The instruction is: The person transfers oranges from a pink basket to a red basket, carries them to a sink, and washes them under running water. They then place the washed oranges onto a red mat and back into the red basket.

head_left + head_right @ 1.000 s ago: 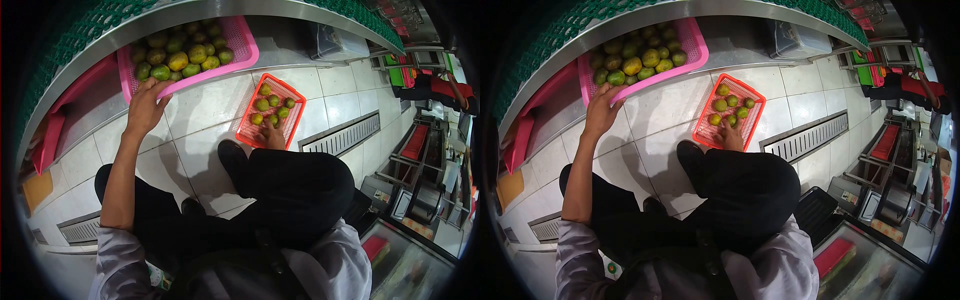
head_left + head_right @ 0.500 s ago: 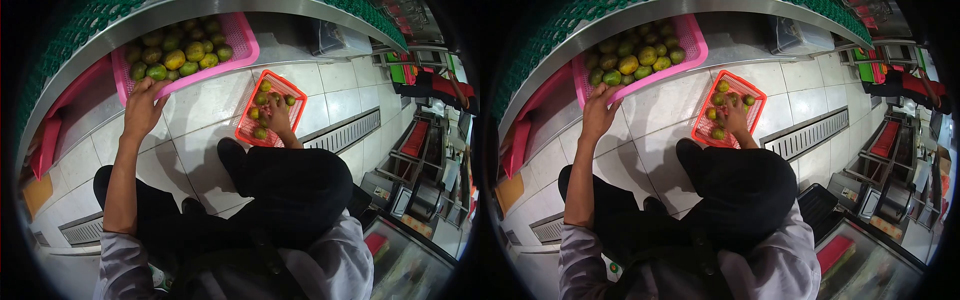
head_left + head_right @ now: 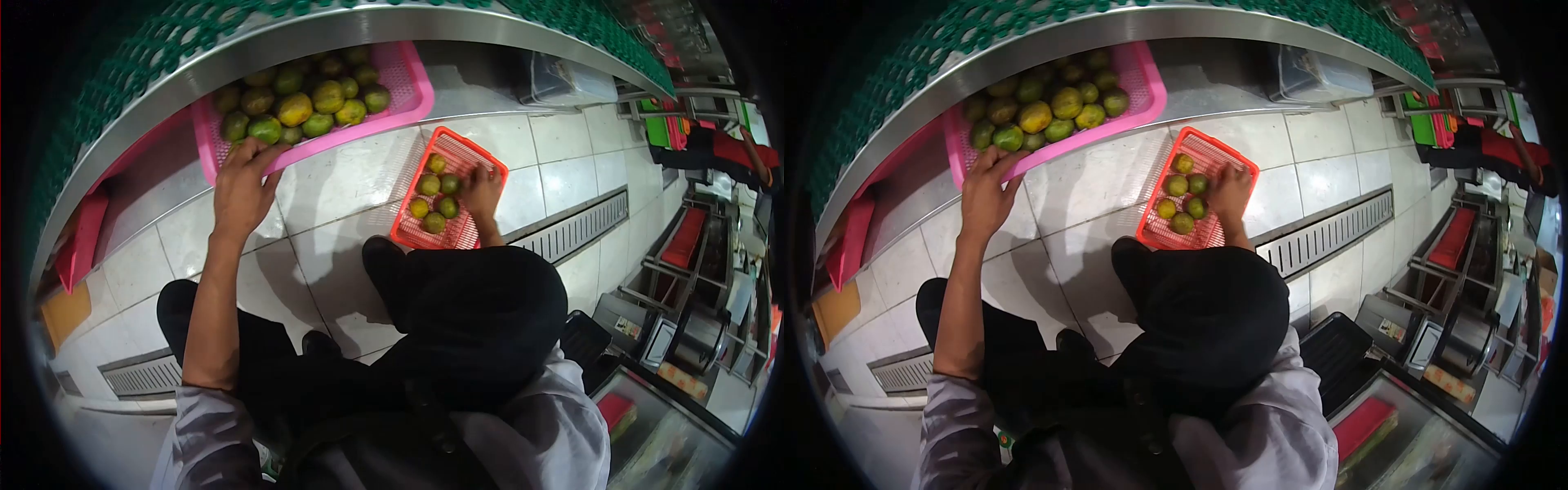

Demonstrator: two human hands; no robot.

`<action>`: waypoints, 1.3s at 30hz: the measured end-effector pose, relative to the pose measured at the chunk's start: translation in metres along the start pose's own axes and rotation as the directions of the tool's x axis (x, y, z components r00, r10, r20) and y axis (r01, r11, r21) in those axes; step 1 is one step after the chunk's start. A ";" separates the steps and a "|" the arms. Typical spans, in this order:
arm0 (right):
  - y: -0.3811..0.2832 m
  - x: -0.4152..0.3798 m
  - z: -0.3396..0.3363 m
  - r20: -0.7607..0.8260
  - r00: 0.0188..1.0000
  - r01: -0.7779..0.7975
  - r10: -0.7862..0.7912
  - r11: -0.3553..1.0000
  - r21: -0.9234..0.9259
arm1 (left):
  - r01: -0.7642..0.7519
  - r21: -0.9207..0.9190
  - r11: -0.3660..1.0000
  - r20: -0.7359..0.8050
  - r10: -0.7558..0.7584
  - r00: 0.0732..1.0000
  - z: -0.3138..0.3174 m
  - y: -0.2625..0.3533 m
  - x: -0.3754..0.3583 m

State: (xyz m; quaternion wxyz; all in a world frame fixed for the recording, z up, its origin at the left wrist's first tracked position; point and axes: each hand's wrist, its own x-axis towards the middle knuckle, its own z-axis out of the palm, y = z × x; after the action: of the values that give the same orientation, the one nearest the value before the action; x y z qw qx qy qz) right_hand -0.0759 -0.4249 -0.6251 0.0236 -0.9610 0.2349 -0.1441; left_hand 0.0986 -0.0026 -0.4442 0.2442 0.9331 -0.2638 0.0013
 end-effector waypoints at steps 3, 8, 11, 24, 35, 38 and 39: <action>0.017 -0.008 -0.004 0.194 0.971 0.107 -0.143 0.976 0.188 | -0.032 0.026 0.999 -0.016 0.032 0.999 0.004 -0.006 0.001; 0.019 0.010 -0.016 0.565 0.806 0.054 -0.173 0.974 0.222 | -0.095 0.049 0.994 -0.026 0.096 0.995 0.007 -0.013 0.000; -0.054 0.085 -0.111 0.925 0.352 0.122 -0.146 0.987 0.109 | -0.060 0.039 0.997 0.050 0.059 0.997 0.000 -0.013 0.001; -0.201 0.169 -0.205 0.742 0.316 0.593 -0.591 0.733 0.332 | -0.087 -0.021 0.996 0.247 0.090 0.965 -0.029 -0.042 -0.023; -0.179 0.154 -0.167 0.737 0.197 0.048 -0.647 0.757 0.652 | -0.051 -0.094 0.994 0.237 0.072 0.969 -0.052 -0.042 -0.049; -0.205 0.154 -0.186 0.776 0.196 0.295 -0.600 0.791 0.537 | -0.074 -0.143 0.987 0.215 0.104 0.971 -0.055 -0.047 -0.052; -0.216 0.152 -0.193 0.768 0.203 0.486 -0.607 0.744 0.459 | -0.035 -0.215 0.976 0.229 0.085 0.970 -0.057 -0.046 -0.051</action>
State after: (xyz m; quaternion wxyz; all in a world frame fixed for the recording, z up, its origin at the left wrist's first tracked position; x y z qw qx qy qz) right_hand 0.0937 -0.2986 -0.3758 0.1460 -0.9002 -0.1786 0.3694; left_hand 0.0846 0.0830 -0.4216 0.3078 0.8872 -0.3180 -0.1307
